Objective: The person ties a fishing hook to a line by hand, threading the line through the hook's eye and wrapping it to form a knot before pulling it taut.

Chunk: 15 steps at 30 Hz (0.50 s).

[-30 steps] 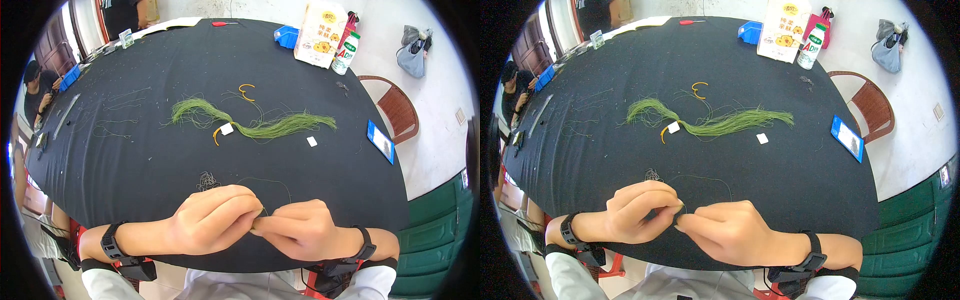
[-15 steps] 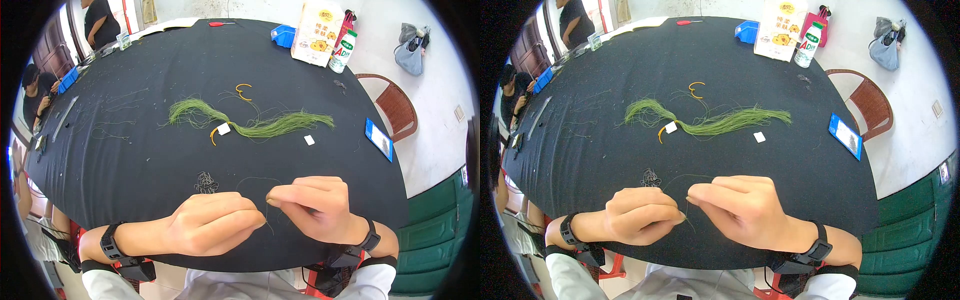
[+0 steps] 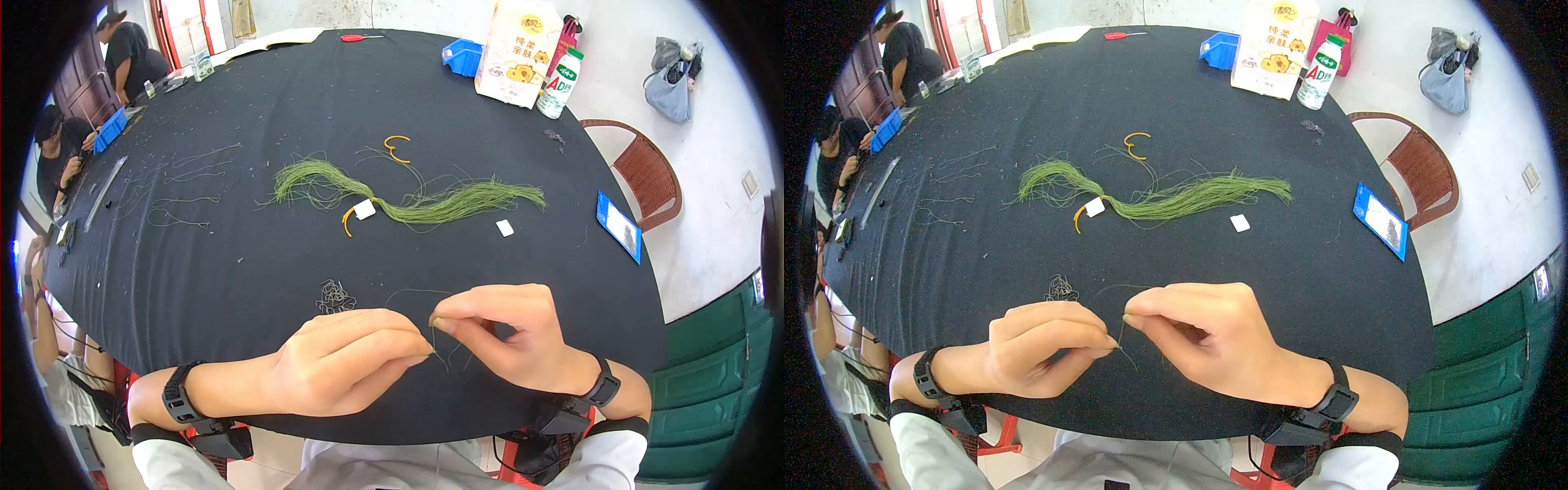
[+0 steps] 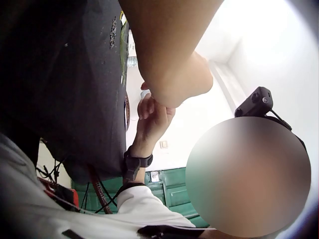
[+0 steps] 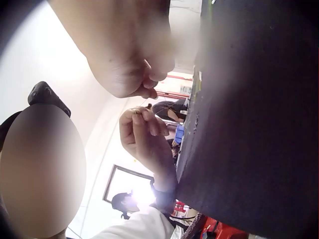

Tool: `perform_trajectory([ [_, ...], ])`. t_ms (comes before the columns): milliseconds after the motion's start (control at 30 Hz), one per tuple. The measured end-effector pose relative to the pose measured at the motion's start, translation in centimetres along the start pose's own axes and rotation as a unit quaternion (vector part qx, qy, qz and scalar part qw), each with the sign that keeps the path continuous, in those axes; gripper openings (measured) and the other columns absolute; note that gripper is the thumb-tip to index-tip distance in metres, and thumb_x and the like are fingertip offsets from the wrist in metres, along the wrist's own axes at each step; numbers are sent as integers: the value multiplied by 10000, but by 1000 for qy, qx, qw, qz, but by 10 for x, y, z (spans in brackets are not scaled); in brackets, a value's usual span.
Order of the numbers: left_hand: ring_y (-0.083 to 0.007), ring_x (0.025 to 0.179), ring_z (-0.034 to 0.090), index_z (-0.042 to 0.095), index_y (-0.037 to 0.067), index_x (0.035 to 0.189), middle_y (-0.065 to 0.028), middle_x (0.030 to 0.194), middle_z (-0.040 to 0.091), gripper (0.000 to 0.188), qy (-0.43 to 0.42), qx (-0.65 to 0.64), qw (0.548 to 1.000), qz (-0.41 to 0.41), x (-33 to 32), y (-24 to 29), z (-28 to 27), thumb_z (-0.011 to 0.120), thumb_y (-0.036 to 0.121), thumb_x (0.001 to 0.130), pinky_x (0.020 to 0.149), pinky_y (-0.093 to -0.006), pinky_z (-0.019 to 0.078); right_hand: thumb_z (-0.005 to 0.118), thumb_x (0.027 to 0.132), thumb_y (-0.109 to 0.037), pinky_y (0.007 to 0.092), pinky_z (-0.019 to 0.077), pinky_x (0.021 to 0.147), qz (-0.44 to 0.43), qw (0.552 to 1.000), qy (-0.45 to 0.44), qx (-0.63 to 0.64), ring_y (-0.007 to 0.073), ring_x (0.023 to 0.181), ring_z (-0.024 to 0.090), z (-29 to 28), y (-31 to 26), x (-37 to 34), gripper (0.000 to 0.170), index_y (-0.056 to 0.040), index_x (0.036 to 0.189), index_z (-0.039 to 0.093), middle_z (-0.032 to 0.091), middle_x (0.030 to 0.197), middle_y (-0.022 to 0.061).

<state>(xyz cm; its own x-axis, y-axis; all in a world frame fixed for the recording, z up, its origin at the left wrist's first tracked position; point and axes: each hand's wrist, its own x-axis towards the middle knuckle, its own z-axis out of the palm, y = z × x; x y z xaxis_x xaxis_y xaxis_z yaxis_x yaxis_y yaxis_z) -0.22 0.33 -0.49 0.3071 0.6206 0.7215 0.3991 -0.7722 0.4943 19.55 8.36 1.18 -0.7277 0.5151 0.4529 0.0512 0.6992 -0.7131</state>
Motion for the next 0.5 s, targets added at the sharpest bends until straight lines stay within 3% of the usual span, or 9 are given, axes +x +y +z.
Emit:
perform_trajectory([
  [233, -232, 678, 654, 616, -50, 890, -171, 824, 645, 239, 12, 4, 1000, -9, 1, 1, -1, 662, -147, 676, 569, -276, 515, 616, 848, -31, 218, 433, 508, 166, 970, -91, 155, 58, 604, 581, 4, -1, -1, 116, -22, 953, 667, 684, 799, 66],
  [333, -246, 659, 635, 591, -60, 880, -160, 791, 628, 235, 24, -1, 1000, -8, 3, 3, -1, 644, -157, 672, 565, -288, 513, 624, 836, -25, 222, 431, 514, 133, 973, -85, 168, 71, 605, 589, 10, 0, -4, 129, -26, 957, 671, 670, 771, 71],
  [433, -251, 644, 623, 576, -66, 872, -152, 769, 618, 227, 33, 4, 999, -8, 3, 4, -1, 628, -165, 674, 558, -296, 509, 635, 791, 34, 229, 430, 490, 66, 988, -86, 113, 102, 537, 570, 13, -1, -5, 159, -9, 932, 693, 637, 689, 69],
  [500, -253, 641, 619, 571, -65, 867, -151, 767, 614, 222, 37, 9, 999, -7, 3, 4, -1, 623, -165, 676, 558, -300, 508, 658, 786, -3, 263, 432, 476, 31, 993, -83, 79, 151, 532, 580, 13, -5, -5, 134, -24, 916, 679, 619, 680, 78],
])
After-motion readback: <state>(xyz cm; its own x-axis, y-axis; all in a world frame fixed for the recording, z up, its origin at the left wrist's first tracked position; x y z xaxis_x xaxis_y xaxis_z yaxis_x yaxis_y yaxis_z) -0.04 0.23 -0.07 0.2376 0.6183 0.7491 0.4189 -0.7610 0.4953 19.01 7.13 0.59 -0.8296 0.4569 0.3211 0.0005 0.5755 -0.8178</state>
